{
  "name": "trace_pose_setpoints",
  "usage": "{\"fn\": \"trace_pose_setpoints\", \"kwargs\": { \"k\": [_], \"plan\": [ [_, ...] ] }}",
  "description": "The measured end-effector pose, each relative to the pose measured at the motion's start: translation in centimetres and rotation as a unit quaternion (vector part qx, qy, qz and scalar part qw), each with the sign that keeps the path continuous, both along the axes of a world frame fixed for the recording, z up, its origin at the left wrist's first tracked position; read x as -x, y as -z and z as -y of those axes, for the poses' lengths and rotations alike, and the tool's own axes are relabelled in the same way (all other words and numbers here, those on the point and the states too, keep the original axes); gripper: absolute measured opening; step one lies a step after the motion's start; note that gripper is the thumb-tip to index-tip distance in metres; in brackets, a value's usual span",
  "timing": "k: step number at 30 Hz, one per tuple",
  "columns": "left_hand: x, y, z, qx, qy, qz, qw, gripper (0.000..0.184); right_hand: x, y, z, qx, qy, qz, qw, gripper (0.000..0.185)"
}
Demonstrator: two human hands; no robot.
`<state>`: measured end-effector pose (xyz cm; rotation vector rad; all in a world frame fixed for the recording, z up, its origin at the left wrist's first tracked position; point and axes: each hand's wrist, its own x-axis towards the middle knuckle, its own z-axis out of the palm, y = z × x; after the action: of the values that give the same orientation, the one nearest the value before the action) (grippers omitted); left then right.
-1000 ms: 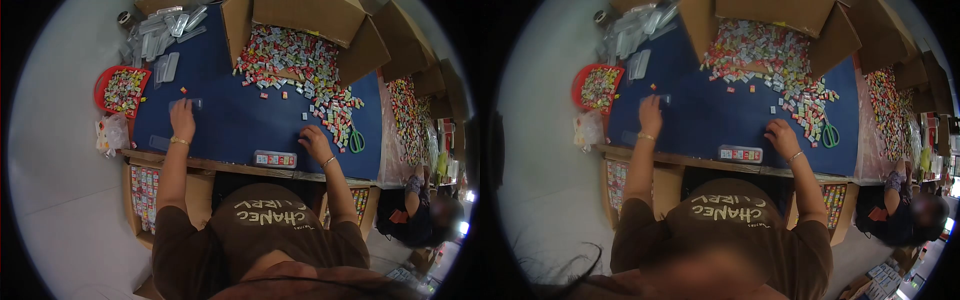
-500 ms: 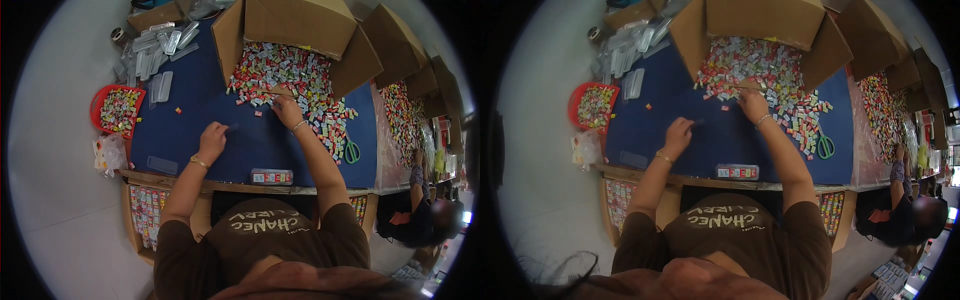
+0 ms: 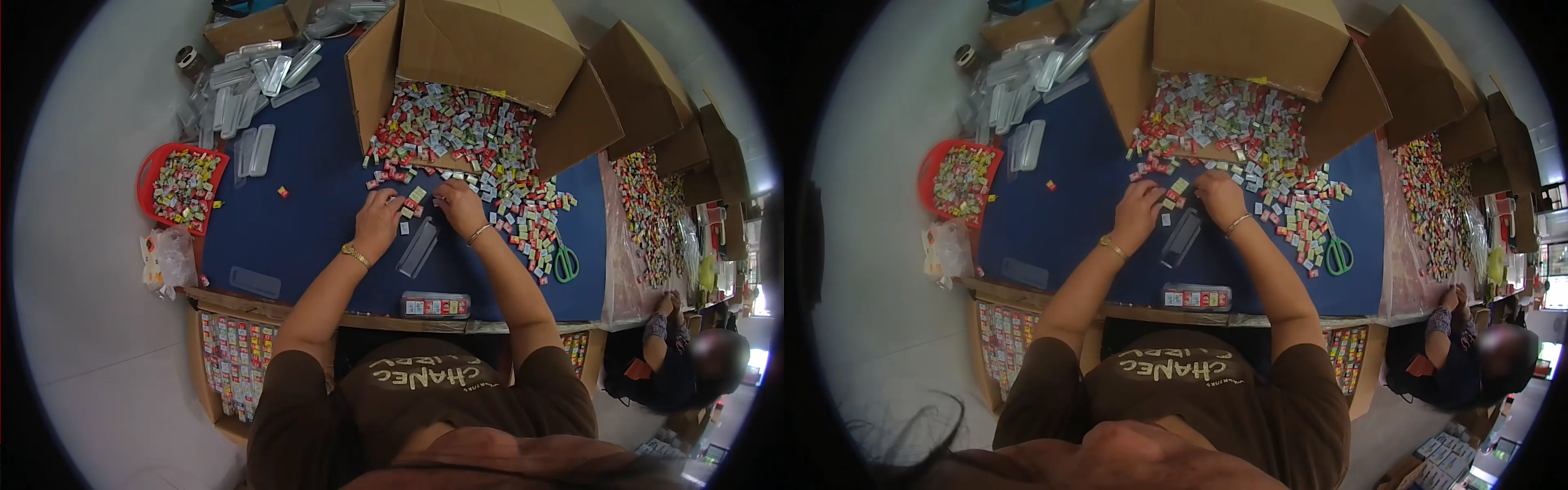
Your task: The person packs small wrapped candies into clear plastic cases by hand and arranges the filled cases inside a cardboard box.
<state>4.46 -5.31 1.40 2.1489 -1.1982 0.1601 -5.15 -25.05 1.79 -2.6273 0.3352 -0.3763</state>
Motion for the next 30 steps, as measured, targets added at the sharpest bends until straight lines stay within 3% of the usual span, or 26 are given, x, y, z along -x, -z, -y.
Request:
{"fn": "trace_pose_setpoints", "kwargs": {
  "k": [3,8,14,16,19,22,25,27,30],
  "plan": [
    [-0.5,1.0,0.5,-0.012,0.034,-0.011,0.999,0.023,0.0,0.1,-1.5,0.017,-0.093,-0.021,0.995,0.018],
    [1.3,2.0,0.1,-0.007,0.057,-0.033,0.998,0.029,-0.6,1.4,-3.4,0.034,-0.077,-0.034,0.996,0.020],
    [2.5,2.1,-2.4,-0.015,-0.001,-0.002,1.000,0.029,4.4,0.2,-4.8,0.027,-0.053,-0.075,0.995,0.024],
    [2.9,1.8,-3.3,0.016,-0.004,-0.062,0.998,0.031,5.0,-0.4,-4.7,0.017,-0.050,-0.085,0.995,0.025],
    [2.9,0.7,-4.5,-0.018,0.032,-0.063,0.997,0.033,4.0,-0.6,-4.2,0.011,-0.070,-0.095,0.993,0.024],
    [2.4,1.4,-4.5,-0.045,-0.001,-0.045,0.998,0.033,0.9,-0.2,-3.9,0.041,-0.092,-0.069,0.992,0.028],
    [2.1,1.1,-3.5,-0.053,-0.039,-0.065,0.996,0.032,-2.3,0.7,-3.0,0.141,-0.165,0.019,0.976,0.031],
    [2.0,2.0,-2.6,-0.034,-0.051,-0.071,0.996,0.033,-3.2,0.8,-2.3,0.144,-0.224,-0.055,0.962,0.031],
    [2.3,2.9,-1.8,-0.011,-0.062,-0.077,0.995,0.035,-2.3,0.4,-2.4,0.144,-0.221,-0.067,0.962,0.030]
  ]
}}
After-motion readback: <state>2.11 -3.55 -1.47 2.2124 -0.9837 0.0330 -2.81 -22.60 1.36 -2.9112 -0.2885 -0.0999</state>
